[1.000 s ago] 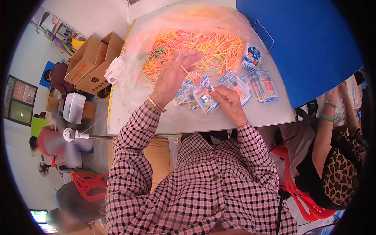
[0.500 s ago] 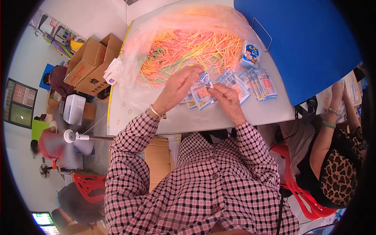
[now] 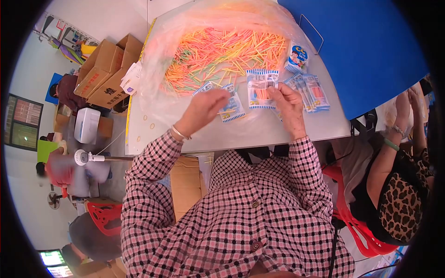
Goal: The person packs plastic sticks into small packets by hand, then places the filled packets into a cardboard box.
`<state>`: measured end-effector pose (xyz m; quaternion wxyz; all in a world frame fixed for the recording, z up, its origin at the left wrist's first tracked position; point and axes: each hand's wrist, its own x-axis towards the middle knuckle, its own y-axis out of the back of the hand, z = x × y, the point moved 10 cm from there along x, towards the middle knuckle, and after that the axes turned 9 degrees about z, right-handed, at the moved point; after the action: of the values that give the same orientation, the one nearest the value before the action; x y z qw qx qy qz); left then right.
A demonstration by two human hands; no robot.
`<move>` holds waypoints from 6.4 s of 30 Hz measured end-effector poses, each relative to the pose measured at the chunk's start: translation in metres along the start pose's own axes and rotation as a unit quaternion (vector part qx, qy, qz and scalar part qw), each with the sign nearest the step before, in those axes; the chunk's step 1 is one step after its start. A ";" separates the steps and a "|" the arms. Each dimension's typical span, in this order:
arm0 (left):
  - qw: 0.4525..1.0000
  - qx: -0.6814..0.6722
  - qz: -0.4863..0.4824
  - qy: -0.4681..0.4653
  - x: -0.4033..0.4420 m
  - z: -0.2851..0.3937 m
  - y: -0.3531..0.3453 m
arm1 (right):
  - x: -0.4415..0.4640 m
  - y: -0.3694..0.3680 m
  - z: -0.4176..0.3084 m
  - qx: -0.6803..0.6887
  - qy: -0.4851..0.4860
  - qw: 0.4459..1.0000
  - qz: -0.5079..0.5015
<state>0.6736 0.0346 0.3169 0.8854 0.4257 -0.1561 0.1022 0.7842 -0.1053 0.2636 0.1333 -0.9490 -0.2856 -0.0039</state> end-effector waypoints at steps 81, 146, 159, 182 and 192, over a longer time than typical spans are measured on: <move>0.962 -0.226 0.027 0.154 0.039 -0.003 -0.071 | -0.004 0.000 -0.048 -0.588 0.313 0.744 0.045; 0.968 -0.137 0.098 -0.187 0.098 0.130 -0.138 | -0.023 0.160 -0.030 -0.163 0.079 0.978 0.100; 0.875 -0.483 0.037 -0.018 0.100 0.117 -0.158 | -0.040 0.133 -0.036 -0.049 0.148 0.980 0.128; 0.969 -0.084 -0.052 -0.228 0.103 0.137 -0.150 | -0.061 0.136 -0.009 -0.320 0.063 0.945 0.018; 0.973 -0.099 0.199 -0.052 0.022 0.112 0.021 | -0.063 0.121 -0.031 -0.240 0.108 0.964 -0.021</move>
<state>0.6665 -0.0392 0.4065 0.8756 0.3010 -0.2932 0.2384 0.7991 -0.2440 0.2584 -0.0687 -0.9408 -0.2803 -0.1781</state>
